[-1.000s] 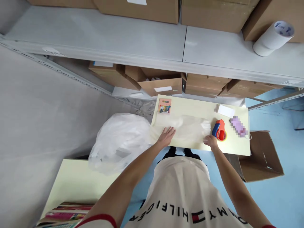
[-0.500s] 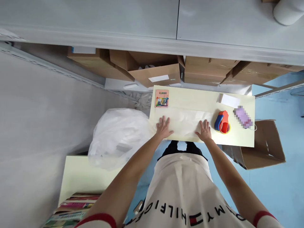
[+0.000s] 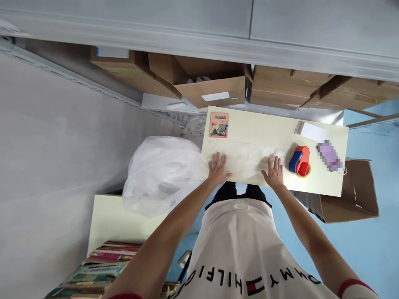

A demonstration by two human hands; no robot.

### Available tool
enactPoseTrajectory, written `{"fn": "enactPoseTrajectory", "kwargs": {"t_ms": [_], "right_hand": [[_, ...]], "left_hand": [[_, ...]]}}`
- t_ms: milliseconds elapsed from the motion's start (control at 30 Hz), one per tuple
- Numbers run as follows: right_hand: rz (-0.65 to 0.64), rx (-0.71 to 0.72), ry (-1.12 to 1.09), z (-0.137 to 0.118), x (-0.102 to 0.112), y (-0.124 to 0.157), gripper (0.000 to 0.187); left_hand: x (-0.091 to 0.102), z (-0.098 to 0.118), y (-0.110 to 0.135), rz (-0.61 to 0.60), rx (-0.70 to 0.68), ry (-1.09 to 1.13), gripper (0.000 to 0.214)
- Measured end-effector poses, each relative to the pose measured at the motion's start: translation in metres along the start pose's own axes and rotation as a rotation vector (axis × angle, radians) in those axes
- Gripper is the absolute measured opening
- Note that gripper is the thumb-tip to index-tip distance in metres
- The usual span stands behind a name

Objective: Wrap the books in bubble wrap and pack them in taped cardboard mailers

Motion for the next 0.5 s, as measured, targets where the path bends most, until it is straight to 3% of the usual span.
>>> {"fn": "enactPoseTrajectory", "kwargs": {"t_ms": [100,267,367,500], "right_hand": [[0.059,0.084,-0.064,-0.025,0.01,-0.021,0.066],[0.05,0.154,-0.36,-0.091,0.023,-0.086,0.062],[0.013,0.09,-0.685,-0.127,0.018,-0.126,0.057],[0.037,-0.056,-1.138,-0.158,0.001,-0.164,0.05]], "left_hand": [[0.016,-0.008,-0.005,0.06,-0.029,0.049,0.091],[0.069,-0.048,-0.042,0.296,-0.005,0.318,0.06],[0.093,-0.072,-0.077,0.4,-0.02,0.625,0.048],[0.095,-0.09,-0.123,0.35,0.078,1.03,0.045]]}}
Point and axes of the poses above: each hand's wrist, its own y-axis away from the middle knuckle, its own x-axis out of the back of the hand, z = x × y, the point moved 7 cm from there along -y, towards the middle knuckle, and after that the axes turned 6 degrees about x, right-handed, at the moved point
